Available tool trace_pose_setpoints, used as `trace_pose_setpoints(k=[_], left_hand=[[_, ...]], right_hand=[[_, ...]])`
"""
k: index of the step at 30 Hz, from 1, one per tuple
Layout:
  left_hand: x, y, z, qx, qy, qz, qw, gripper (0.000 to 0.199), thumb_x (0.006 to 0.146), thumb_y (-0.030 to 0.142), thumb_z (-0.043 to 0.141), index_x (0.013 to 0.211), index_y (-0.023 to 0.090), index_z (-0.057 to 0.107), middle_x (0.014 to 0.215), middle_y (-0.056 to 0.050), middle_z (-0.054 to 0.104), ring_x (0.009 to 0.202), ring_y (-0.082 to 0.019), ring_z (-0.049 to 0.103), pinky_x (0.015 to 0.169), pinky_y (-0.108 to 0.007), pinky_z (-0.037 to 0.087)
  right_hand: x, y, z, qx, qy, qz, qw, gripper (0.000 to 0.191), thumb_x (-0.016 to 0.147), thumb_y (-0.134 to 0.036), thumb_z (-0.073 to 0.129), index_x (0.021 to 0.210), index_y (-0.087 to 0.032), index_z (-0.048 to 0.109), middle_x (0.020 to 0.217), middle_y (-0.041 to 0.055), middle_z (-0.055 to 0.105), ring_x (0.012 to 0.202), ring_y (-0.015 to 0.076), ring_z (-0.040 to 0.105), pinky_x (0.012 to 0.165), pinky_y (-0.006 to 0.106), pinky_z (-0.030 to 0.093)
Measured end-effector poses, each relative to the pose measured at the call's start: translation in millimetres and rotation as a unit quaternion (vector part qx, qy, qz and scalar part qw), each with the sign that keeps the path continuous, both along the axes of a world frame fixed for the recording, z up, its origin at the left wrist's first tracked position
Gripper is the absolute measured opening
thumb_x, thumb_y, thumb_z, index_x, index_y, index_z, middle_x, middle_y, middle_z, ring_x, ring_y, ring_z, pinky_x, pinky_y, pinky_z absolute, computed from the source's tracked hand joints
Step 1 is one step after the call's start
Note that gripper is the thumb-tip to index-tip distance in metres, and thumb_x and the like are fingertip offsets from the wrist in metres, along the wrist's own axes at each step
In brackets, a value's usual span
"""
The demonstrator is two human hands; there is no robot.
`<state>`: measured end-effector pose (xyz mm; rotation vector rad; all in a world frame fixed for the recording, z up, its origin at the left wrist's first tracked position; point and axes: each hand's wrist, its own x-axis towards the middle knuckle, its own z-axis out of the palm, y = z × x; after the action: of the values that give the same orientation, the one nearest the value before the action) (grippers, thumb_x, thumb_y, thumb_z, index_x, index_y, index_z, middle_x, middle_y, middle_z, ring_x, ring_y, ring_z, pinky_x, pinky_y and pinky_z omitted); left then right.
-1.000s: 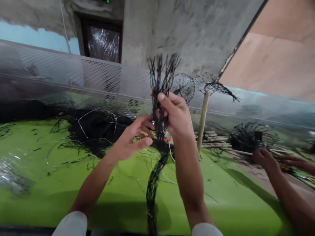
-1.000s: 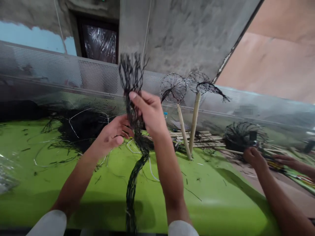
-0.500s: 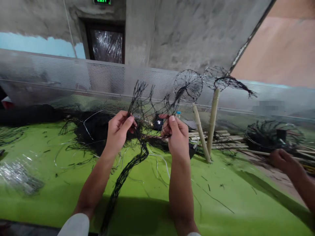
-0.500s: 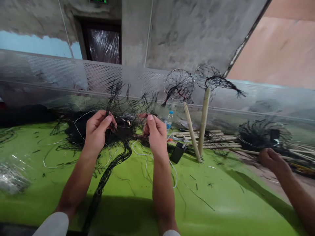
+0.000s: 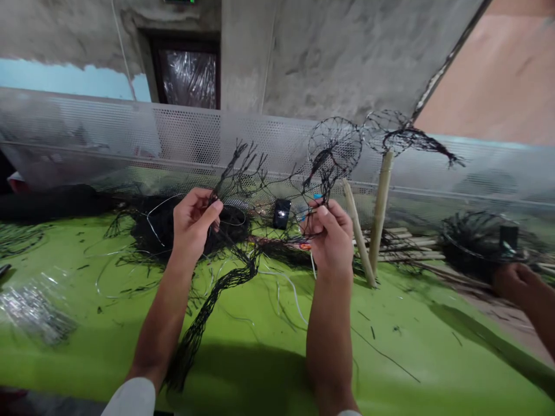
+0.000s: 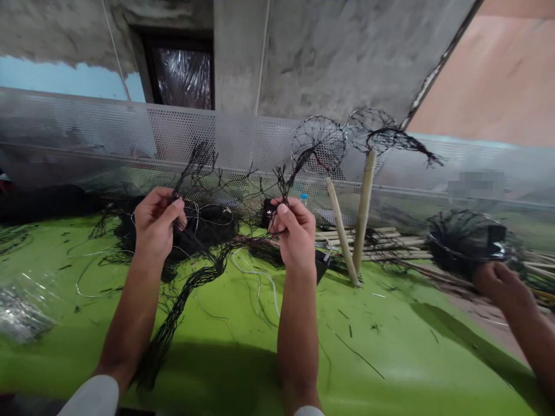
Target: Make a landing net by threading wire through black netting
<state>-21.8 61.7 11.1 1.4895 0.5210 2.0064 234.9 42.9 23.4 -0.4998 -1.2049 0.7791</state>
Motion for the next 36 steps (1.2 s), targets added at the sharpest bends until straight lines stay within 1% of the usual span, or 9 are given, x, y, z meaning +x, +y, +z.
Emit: trace_pose_setpoints(k=[4, 9, 14, 20, 24, 27, 30, 33, 36], left_hand=[[-3, -4, 1.9, -0.001, -0.008, -0.005, 1.0, 0.026, 0.084, 0.038, 0.085, 0.089, 0.021, 0.066, 0.061, 0.007, 0.055, 0.046, -0.006, 0.048, 0.042, -0.018, 0.041], [-5, -4, 9.2, -0.008, -0.091, -0.016, 0.996, 0.045, 0.074, 0.04, 0.093, 0.076, 0.021, 0.053, 0.06, 0.007, 0.048, 0.049, -0.005, 0.044, 0.046, -0.017, 0.039], [-14, -4, 16.8, -0.041, -0.161, -0.104, 0.981, 0.051, 0.067, 0.037, 0.097, 0.075, 0.022, 0.049, 0.064, 0.007, 0.047, 0.055, -0.008, 0.05, 0.049, -0.019, 0.046], [-28, 5, 13.9, -0.102, -0.16, -0.147, 0.971, 0.047, 0.061, 0.033, 0.096, 0.078, 0.021, 0.055, 0.08, 0.003, 0.063, 0.065, -0.01, 0.062, 0.054, -0.021, 0.055], [-41, 10, 12.2, -0.15, -0.084, -0.173, 0.97, 0.058, 0.046, 0.023, 0.101, 0.068, 0.019, 0.047, 0.061, 0.008, 0.046, 0.046, -0.003, 0.038, 0.039, -0.016, 0.034], [-53, 10, 14.3, -0.132, -0.087, -0.188, 0.969, 0.07, 0.045, 0.038, 0.104, 0.066, 0.021, 0.039, 0.059, 0.009, 0.032, 0.048, -0.004, 0.027, 0.039, -0.017, 0.029], [-65, 11, 15.2, -0.055, -0.122, -0.093, 0.987, 0.075, 0.063, 0.049, 0.096, 0.067, 0.02, 0.027, 0.061, 0.008, 0.022, 0.051, -0.006, 0.023, 0.045, -0.02, 0.029], [-77, 18, 11.8, 0.01, -0.162, 0.031, 0.986, 0.072, 0.075, 0.038, 0.088, 0.072, 0.019, 0.018, 0.061, 0.007, 0.019, 0.051, -0.005, 0.022, 0.047, -0.02, 0.022], [-90, 26, 5.8, 0.053, -0.216, 0.1, 0.97, 0.065, 0.084, 0.034, 0.078, 0.077, 0.019, 0.015, 0.063, 0.007, 0.021, 0.051, -0.004, 0.026, 0.051, -0.018, 0.025]], right_hand=[[1, 2, 0.3, 0.011, 0.049, -0.026, 0.998, 0.024, 0.077, -0.04, 0.086, 0.088, -0.025, 0.072, 0.056, -0.0084, 0.042, 0.049, 0.0075, 0.036, 0.05, 0.022, 0.04], [10, 9, 0.8, 0.027, 0.147, -0.071, 0.986, 0.032, 0.072, -0.039, 0.09, 0.085, -0.023, 0.065, 0.077, -0.0062, 0.059, 0.051, 0.0042, 0.041, 0.048, 0.019, 0.041], [20, 21, -0.4, 0.04, 0.184, -0.134, 0.973, 0.03, 0.076, -0.039, 0.085, 0.087, -0.021, 0.065, 0.095, -0.0021, 0.067, 0.058, 0.0064, 0.05, 0.048, 0.022, 0.043], [32, 31, -3.3, 0.046, 0.234, -0.162, 0.958, 0.022, 0.077, -0.035, 0.083, 0.091, -0.023, 0.07, 0.09, -0.002, 0.067, 0.058, 0.008, 0.048, 0.048, 0.023, 0.046], [47, 29, -4.3, 0.015, 0.217, -0.105, 0.97, 0.024, 0.076, -0.03, 0.085, 0.091, -0.02, 0.069, 0.082, -0.0038, 0.064, 0.061, 0.0076, 0.054, 0.057, 0.022, 0.053], [59, 24, -4.0, 0.0, 0.235, -0.069, 0.97, 0.025, 0.078, -0.028, 0.082, 0.098, -0.02, 0.069, 0.088, -0.004, 0.066, 0.07, 0.0085, 0.063, 0.068, 0.024, 0.058], [69, 21, -3.0, 0.007, 0.28, -0.083, 0.956, 0.018, 0.083, -0.027, 0.075, 0.1, -0.022, 0.07, 0.092, -0.0039, 0.066, 0.076, 0.0102, 0.066, 0.075, 0.029, 0.062], [78, 19, -2.3, 0.011, 0.294, -0.091, 0.951, 0.012, 0.089, -0.03, 0.07, 0.1, -0.024, 0.07, 0.088, -0.0046, 0.065, 0.075, 0.0101, 0.064, 0.074, 0.029, 0.062], [80, 17, -1.8, 0.02, 0.292, -0.101, 0.951, 0.015, 0.086, -0.034, 0.075, 0.092, -0.022, 0.068, 0.083, -0.0055, 0.061, 0.069, 0.0096, 0.061, 0.072, 0.031, 0.063]])
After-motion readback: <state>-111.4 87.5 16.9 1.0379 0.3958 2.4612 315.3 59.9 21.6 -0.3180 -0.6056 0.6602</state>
